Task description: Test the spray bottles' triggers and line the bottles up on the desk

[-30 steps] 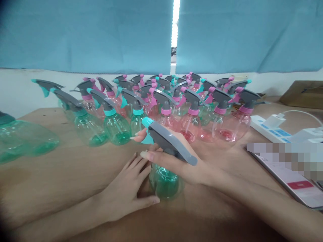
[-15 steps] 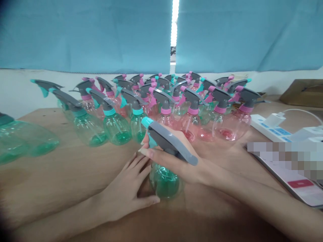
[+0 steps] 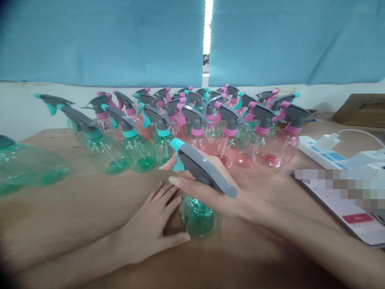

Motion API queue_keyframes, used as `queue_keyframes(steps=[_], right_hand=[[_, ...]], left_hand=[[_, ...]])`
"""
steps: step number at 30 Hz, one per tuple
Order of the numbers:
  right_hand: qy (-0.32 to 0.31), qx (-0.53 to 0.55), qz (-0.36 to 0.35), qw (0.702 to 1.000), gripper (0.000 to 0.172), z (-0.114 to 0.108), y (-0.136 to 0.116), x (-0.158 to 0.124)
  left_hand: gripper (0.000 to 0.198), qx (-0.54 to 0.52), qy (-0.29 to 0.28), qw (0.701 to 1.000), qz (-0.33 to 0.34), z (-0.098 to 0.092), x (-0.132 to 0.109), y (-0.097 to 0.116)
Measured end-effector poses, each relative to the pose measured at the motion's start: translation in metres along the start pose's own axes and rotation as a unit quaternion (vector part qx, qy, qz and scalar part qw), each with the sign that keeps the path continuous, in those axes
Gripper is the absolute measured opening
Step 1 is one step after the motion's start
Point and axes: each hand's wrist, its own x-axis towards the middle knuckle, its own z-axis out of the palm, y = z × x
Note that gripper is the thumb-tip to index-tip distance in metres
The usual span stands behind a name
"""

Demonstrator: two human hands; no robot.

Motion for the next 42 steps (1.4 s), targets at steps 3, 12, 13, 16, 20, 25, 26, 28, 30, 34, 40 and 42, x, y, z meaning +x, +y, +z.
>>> queue_keyframes(steps=[3, 12, 13, 16, 20, 25, 26, 28, 30, 34, 40, 42], right_hand=[[-0.022, 0.011, 0.061, 0.998, 0.017, 0.001, -0.007, 0.001], [-0.039, 0.051, 0.057, 0.996, 0.020, 0.003, -0.005, 0.003], [-0.038, 0.052, 0.059, 0.996, 0.021, 0.003, -0.004, 0.004], [-0.043, 0.061, 0.048, 0.996, 0.021, 0.004, -0.007, 0.005], [-0.068, 0.077, 0.022, 0.995, 0.021, 0.005, -0.020, 0.008], [-0.070, 0.102, 0.025, 0.992, 0.023, 0.006, -0.024, 0.009], [-0.069, 0.102, 0.024, 0.992, 0.022, 0.006, -0.022, 0.009], [-0.048, 0.100, 0.014, 0.994, 0.021, 0.006, -0.018, 0.008], [-0.033, 0.101, 0.006, 0.994, 0.019, 0.007, -0.013, 0.008], [-0.034, 0.096, 0.018, 0.995, 0.017, 0.005, -0.005, 0.006], [-0.027, 0.090, 0.036, 0.995, 0.018, 0.006, -0.005, 0.005], [-0.030, 0.090, 0.029, 0.995, 0.018, 0.006, -0.007, 0.006]], left_hand=[[0.090, -0.002, -0.005, 1.000, -0.004, -0.001, 0.000, 0.001], [0.087, -0.007, 0.007, 1.000, 0.002, 0.000, -0.001, 0.001], [0.088, -0.007, 0.007, 1.000, 0.003, 0.001, -0.001, 0.000], [0.089, -0.003, 0.008, 1.000, 0.005, 0.002, 0.000, 0.000], [0.086, -0.009, 0.019, 1.000, 0.009, 0.002, -0.001, -0.001], [0.086, -0.010, 0.019, 1.000, 0.011, 0.001, -0.001, -0.001], [0.086, -0.009, 0.017, 1.000, 0.010, 0.001, -0.001, -0.001], [0.087, -0.006, 0.014, 1.000, 0.008, 0.001, -0.002, -0.001], [0.087, -0.007, 0.017, 1.000, 0.008, 0.002, -0.002, -0.001], [0.085, -0.009, 0.025, 1.000, 0.012, 0.002, -0.001, -0.001], [0.088, -0.003, 0.009, 1.000, 0.006, 0.001, 0.000, 0.000], [0.089, 0.002, 0.005, 1.000, 0.004, 0.000, 0.000, 0.000]])
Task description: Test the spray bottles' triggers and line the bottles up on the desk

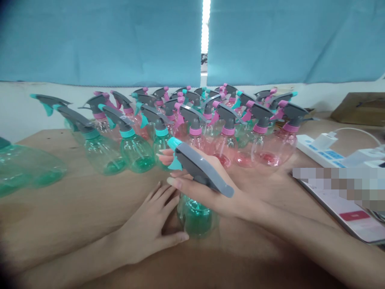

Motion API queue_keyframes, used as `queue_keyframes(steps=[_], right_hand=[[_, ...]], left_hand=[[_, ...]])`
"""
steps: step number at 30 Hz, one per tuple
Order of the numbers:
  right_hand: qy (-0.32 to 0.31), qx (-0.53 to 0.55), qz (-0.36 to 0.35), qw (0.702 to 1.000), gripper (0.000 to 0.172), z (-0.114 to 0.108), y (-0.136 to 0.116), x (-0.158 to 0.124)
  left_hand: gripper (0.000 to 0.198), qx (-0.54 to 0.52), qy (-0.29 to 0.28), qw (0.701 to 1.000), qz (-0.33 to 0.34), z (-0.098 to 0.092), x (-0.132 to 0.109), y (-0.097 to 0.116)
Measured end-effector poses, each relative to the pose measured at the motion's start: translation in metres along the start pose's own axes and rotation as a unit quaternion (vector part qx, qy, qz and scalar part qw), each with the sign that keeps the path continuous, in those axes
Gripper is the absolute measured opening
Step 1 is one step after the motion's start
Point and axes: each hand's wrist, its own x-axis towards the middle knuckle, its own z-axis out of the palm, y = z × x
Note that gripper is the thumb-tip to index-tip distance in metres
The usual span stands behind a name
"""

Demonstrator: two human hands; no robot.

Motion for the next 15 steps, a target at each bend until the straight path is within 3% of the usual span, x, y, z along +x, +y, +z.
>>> queue_keyframes(steps=[10, 15], right_hand=[[-0.008, -0.007, -0.045, 0.999, 0.019, -0.001, -0.004, 0.002], [0.020, -0.017, -0.009, 1.000, 0.021, -0.006, 0.009, -0.003]], left_hand=[[0.087, -0.004, 0.002, 1.000, 0.003, 0.000, 0.000, 0.000], [0.087, 0.001, -0.008, 1.000, -0.004, -0.002, 0.000, 0.001]])
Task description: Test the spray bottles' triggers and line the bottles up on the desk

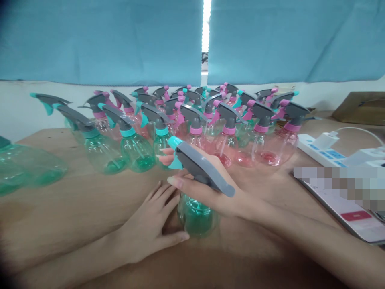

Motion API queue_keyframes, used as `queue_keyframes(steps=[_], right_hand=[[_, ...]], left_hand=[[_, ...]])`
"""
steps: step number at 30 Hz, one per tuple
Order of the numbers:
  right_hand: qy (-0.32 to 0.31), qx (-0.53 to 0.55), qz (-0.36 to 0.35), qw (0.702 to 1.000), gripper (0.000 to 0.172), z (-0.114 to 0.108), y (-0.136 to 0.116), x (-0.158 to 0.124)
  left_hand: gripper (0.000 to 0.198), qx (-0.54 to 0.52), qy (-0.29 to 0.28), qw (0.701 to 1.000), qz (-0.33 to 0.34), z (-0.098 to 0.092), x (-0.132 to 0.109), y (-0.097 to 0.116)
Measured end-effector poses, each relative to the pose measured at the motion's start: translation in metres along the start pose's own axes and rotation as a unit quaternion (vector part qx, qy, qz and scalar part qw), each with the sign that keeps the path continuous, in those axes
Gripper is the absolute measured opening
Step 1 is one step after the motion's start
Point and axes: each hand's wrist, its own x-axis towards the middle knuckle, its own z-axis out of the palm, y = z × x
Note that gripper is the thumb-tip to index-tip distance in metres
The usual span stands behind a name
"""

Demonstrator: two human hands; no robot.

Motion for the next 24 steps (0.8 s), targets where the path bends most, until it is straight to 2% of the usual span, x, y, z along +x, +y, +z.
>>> queue_keyframes(steps=[10, 17, 20, 24], right_hand=[[-0.051, 0.060, 0.041, 0.996, 0.020, 0.000, 0.020, 0.001], [-0.031, -0.030, 0.013, 0.999, 0.021, 0.003, -0.006, 0.004], [0.005, -0.061, -0.025, 0.998, 0.022, 0.004, -0.016, 0.005], [0.041, -0.062, -0.034, 0.997, 0.017, 0.004, -0.011, 0.003]], left_hand=[[0.086, 0.009, 0.008, 1.000, 0.006, -0.002, 0.001, 0.000], [0.087, 0.017, 0.003, 1.000, 0.000, -0.003, 0.002, 0.001], [0.086, 0.018, 0.004, 1.000, 0.000, -0.002, 0.002, 0.001], [0.088, 0.021, 0.009, 1.000, 0.004, 0.001, 0.002, -0.002]])
